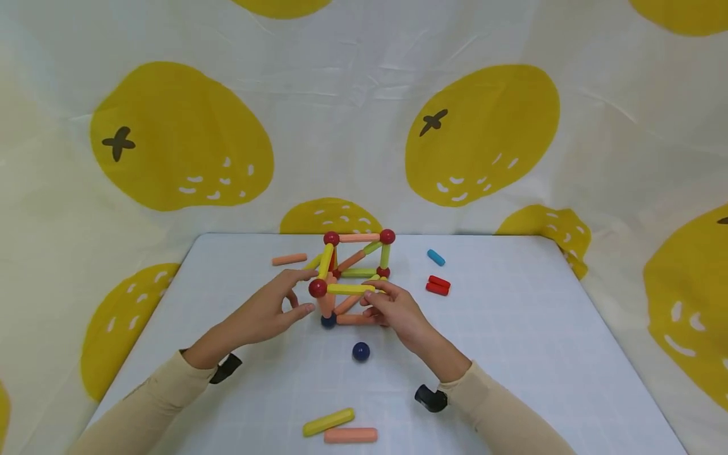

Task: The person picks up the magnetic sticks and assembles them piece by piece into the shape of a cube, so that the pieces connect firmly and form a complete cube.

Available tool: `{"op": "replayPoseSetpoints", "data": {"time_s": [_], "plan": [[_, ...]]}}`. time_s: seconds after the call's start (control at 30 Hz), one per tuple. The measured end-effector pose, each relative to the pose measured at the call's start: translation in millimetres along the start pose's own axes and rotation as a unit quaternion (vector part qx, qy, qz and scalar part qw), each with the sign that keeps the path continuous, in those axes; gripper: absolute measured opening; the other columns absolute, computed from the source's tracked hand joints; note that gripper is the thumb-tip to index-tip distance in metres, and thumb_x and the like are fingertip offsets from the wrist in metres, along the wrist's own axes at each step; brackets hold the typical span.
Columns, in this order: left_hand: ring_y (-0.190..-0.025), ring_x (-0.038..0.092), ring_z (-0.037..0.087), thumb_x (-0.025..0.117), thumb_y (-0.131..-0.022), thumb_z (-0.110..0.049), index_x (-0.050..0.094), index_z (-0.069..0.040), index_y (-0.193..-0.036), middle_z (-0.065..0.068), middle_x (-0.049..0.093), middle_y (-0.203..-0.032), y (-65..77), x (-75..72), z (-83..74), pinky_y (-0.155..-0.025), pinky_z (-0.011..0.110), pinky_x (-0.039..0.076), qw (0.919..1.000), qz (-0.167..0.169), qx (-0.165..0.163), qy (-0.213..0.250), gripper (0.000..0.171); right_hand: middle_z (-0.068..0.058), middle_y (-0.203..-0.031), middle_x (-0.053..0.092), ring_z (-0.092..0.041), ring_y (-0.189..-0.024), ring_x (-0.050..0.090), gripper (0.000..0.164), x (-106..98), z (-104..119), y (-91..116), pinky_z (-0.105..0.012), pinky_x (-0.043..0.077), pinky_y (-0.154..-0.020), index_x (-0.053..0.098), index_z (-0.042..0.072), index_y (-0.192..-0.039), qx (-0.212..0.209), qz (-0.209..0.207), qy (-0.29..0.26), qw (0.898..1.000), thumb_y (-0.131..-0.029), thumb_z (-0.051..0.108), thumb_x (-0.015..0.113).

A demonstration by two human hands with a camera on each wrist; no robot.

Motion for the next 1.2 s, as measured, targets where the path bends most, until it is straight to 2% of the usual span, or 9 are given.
{"op": "replayPoseSetpoints", "data": {"time_s": [0.1, 0.17, 0.27, 0.37, 0.47, 0.67, 0.83, 1.03, 1.2], "plan": [[-0.086, 0.062, 0.012, 0.071, -0.096, -0.035, 0.043, -0.031, -0.151, -0.006, 0.059, -0.134, -15.1, 12.2, 5.1, -0.065, 0.027, 0.055, 0.9982, 0.016, 0.006, 0.058, 0.062, -0.008, -0.112, 0.070, -0.016, -0.090, 0.069, 0.042, 0.6, 1.7, 0.7, -0.024, 0.058, -0.083, 0.054, 0.014, -0.144, 0.002, -0.006, 0.002, 1.000, -0.105, 0.030, 0.058], [-0.083, 0.064, 0.018, 0.069, -0.098, -0.035, 0.046, -0.029, -0.150, -0.004, 0.065, -0.118, -24.4, 19.5, 6.8, -0.063, 0.029, 0.056, 0.9937, 0.033, 0.005, 0.107, 0.057, -0.005, -0.108, 0.071, -0.016, -0.090, 0.070, 0.042, 1.5, 2.0, 0.4, -0.023, 0.058, -0.083, 0.054, 0.015, -0.144, 0.003, -0.007, 0.000, 1.000, -0.105, 0.030, 0.058], [-0.080, 0.067, 0.033, 0.067, -0.100, -0.035, 0.052, -0.026, -0.143, 0.003, 0.070, -0.093, -34.5, 29.8, 11.1, -0.059, 0.031, 0.055, 0.9809, 0.067, -0.021, 0.182, 0.047, -0.003, -0.105, 0.071, -0.017, -0.090, 0.070, 0.042, 2.7, 0.8, -0.7, -0.024, 0.058, -0.084, 0.055, 0.015, -0.143, 0.005, -0.003, -0.004, 1.000, -0.104, 0.031, 0.059], [-0.076, 0.067, 0.045, 0.069, -0.099, -0.034, 0.058, -0.025, -0.134, 0.008, 0.070, -0.082, -40.1, 36.7, 16.9, -0.057, 0.034, 0.056, 0.9690, 0.085, -0.057, 0.225, 0.038, -0.002, -0.106, 0.071, -0.018, -0.092, 0.070, 0.042, 2.9, 0.4, -1.6, -0.025, 0.058, -0.085, 0.055, 0.015, -0.143, 0.003, 0.003, 0.000, 1.000, -0.104, 0.031, 0.059], [-0.072, 0.068, 0.043, 0.072, -0.096, -0.035, 0.061, -0.026, -0.128, 0.010, 0.071, -0.079, -44.5, 39.7, 19.7, -0.057, 0.035, 0.057, 0.9664, 0.081, -0.075, 0.232, 0.036, -0.002, -0.104, 0.071, -0.022, -0.095, 0.070, 0.041, 1.6, 2.3, -1.7, -0.025, 0.059, -0.084, 0.056, 0.015, -0.142, -0.001, 0.002, 0.004, 1.000, -0.104, 0.031, 0.059], [-0.066, 0.069, 0.027, 0.075, -0.094, -0.031, 0.063, -0.023, -0.125, 0.018, 0.072, -0.085, -48.9, 45.5, 20.5, -0.061, 0.030, 0.059, 0.9599, 0.053, -0.100, 0.256, 0.035, -0.004, -0.105, 0.071, -0.028, -0.100, 0.069, 0.042, -1.5, 1.5, -0.7, -0.024, 0.058, -0.084, 0.055, 0.015, -0.143, 0.006, -0.005, 0.005, 1.000, -0.104, 0.031, 0.059], [-0.063, 0.068, 0.022, 0.076, -0.093, -0.026, 0.064, -0.023, -0.123, 0.021, 0.071, -0.089, -47.6, 48.2, 21.9, -0.063, 0.029, 0.060, 0.9549, 0.036, -0.116, 0.271, 0.033, -0.013, -0.110, 0.072, -0.025, -0.093, 0.069, 0.048, -5.6, -16.3, 1.9, -0.024, 0.059, -0.082, 0.052, 0.014, -0.146, 0.026, -0.001, 0.036, 0.999, -0.102, 0.032, 0.062], [-0.065, 0.068, 0.023, 0.076, -0.093, -0.027, 0.063, -0.024, -0.124, 0.021, 0.070, -0.089, -46.2, 48.6, 21.9, -0.064, 0.029, 0.060, 0.9523, 0.037, -0.123, 0.277, 0.033, -0.005, -0.093, 0.074, -0.014, -0.066, 0.066, 0.051, -2.1, -60.9, 14.9, -0.025, 0.058, -0.067, 0.052, 0.014, -0.147, 0.071, 0.083, 0.156, 0.982, -0.102, 0.038, 0.061], [-0.063, 0.067, 0.022, 0.075, -0.094, -0.025, 0.063, -0.023, -0.123, 0.021, 0.070, -0.086, -45.8, 47.3, 20.6, -0.063, 0.029, 0.059, 0.9513, 0.036, -0.115, 0.284, 0.032, -0.005, -0.095, 0.077, -0.012, -0.060, 0.066, 0.053, 10.7, -85.7, 21.2, -0.026, 0.059, -0.062, 0.051, 0.020, -0.148, 0.097, 0.161, 0.167, 0.968, -0.101, 0.040, 0.062]]}}
Point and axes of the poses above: each hand's wrist, its own y-axis away from the middle knuckle, its own x-axis out of the palm, z = x × y, the point moved 8 cm from there along -y, towards the middle knuckle
